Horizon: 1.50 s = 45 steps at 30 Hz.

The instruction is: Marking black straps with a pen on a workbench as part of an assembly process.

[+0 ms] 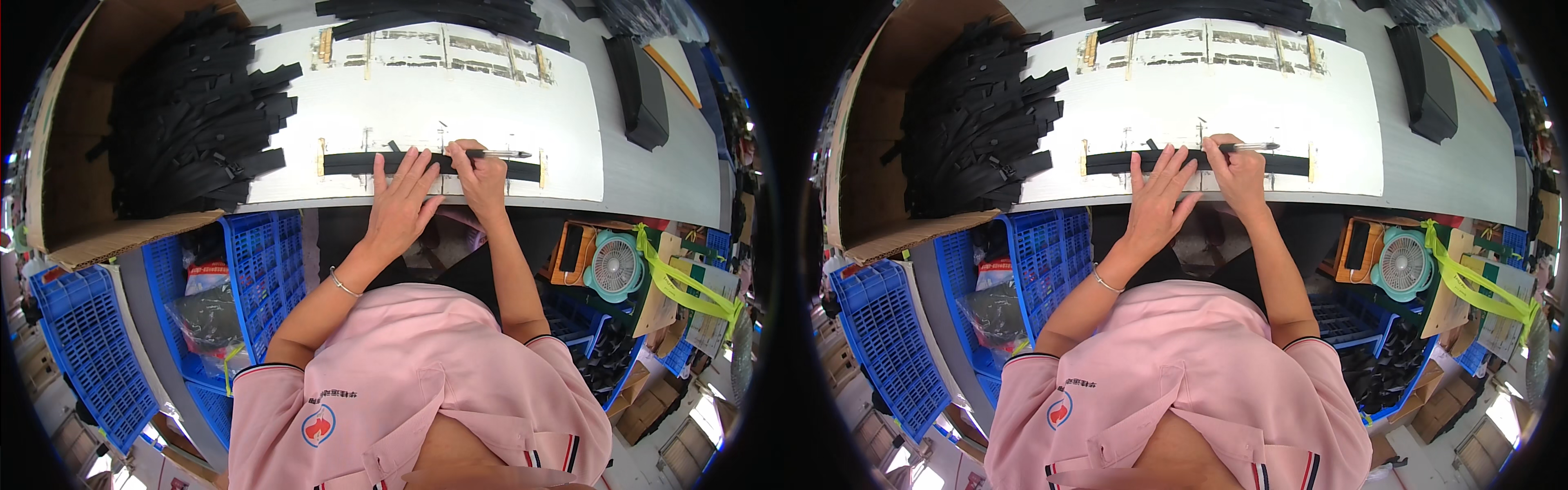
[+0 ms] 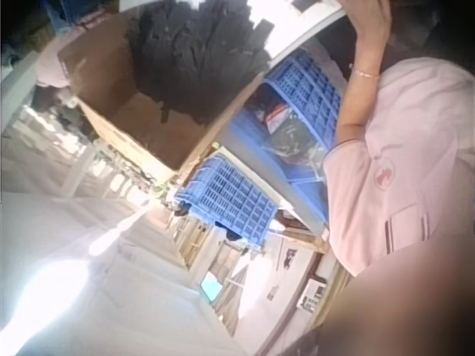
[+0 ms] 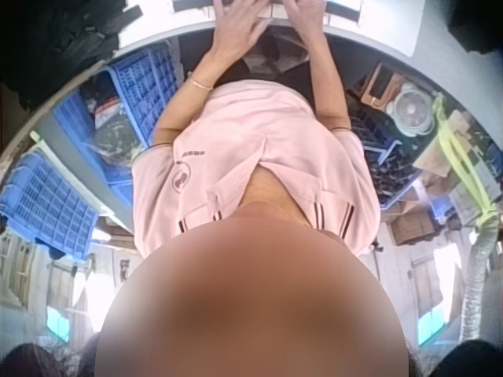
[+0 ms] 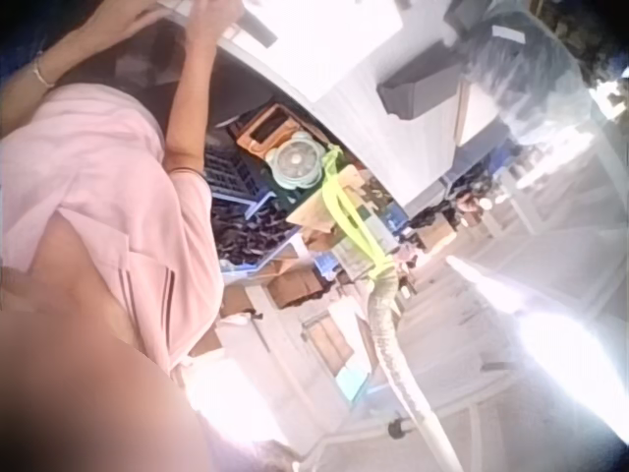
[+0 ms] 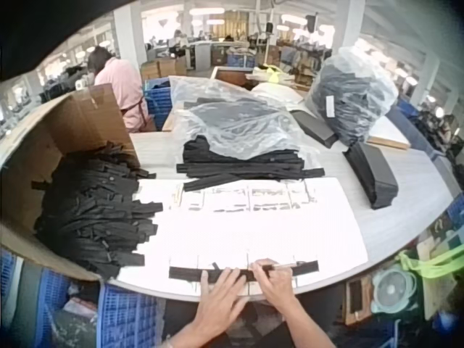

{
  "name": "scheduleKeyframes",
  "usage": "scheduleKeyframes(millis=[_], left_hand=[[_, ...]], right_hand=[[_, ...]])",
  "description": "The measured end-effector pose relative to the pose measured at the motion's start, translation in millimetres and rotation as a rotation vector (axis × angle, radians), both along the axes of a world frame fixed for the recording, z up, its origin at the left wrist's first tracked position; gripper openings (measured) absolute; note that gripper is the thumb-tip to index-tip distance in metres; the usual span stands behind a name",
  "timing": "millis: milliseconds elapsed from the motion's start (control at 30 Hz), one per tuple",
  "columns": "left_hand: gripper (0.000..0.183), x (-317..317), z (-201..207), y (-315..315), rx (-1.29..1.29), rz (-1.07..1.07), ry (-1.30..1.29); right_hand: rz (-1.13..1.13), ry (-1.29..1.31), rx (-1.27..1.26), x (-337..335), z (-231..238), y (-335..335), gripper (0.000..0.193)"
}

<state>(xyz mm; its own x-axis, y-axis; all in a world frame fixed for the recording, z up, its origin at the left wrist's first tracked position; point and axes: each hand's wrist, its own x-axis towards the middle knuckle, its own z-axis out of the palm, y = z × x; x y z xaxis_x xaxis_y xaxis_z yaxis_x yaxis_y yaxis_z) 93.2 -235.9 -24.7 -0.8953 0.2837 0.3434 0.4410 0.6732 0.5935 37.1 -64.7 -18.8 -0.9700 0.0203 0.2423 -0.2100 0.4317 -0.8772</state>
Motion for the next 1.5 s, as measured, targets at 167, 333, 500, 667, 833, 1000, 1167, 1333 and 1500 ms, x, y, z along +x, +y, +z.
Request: scheduleKeyframes(millis=[167, 333, 500, 667, 833, 1000, 1167, 1333, 1500], left_hand=[[0.051, 0, 1, 1, -0.037, -0.007, 0.009], [0.051, 0, 1, 0, -0.041, -0.001, 0.006], [0.057, 2, 0, -3, 0.011, -0.01, -0.003], [0.068, 16, 7, -24, -0.062, 0.087, -0.017], [0.066, 23, 1, -59, -0.139, 0.296, -0.05], [0.066, 25, -5, -67, -0.149, 0.31, -0.051], [0.068, 24, -5, -67, -0.136, 0.318, -0.029], [0.068, 24, -5, -67, -0.119, 0.325, -0.049], [0.067, 24, -7, -69, -0.094, 0.303, -0.028]], right_hand=[[0.1, -0.046, -0.041, 3, 1, 9, 0.016], [0.148, 0.035, 0.014, 2, -3, 8, 0.016], [0.174, 0.0, 0.036, 1, -7, 10, 0.015], [0.109, -0.101, -0.065, 6, 0, 12, 0.018], [0.113, -0.072, -0.086, 5, -2, 12, 0.017], [0.079, -0.162, -0.23, 4, 8, 1, 0.015], [0.122, -0.133, -0.186, -3, 36, -47, 0.011], [0.262, 0.126, -0.007, -17, 17, -89, 0.008], [0.229, 0.089, 0.065, -17, 0, -97, 0.011]])
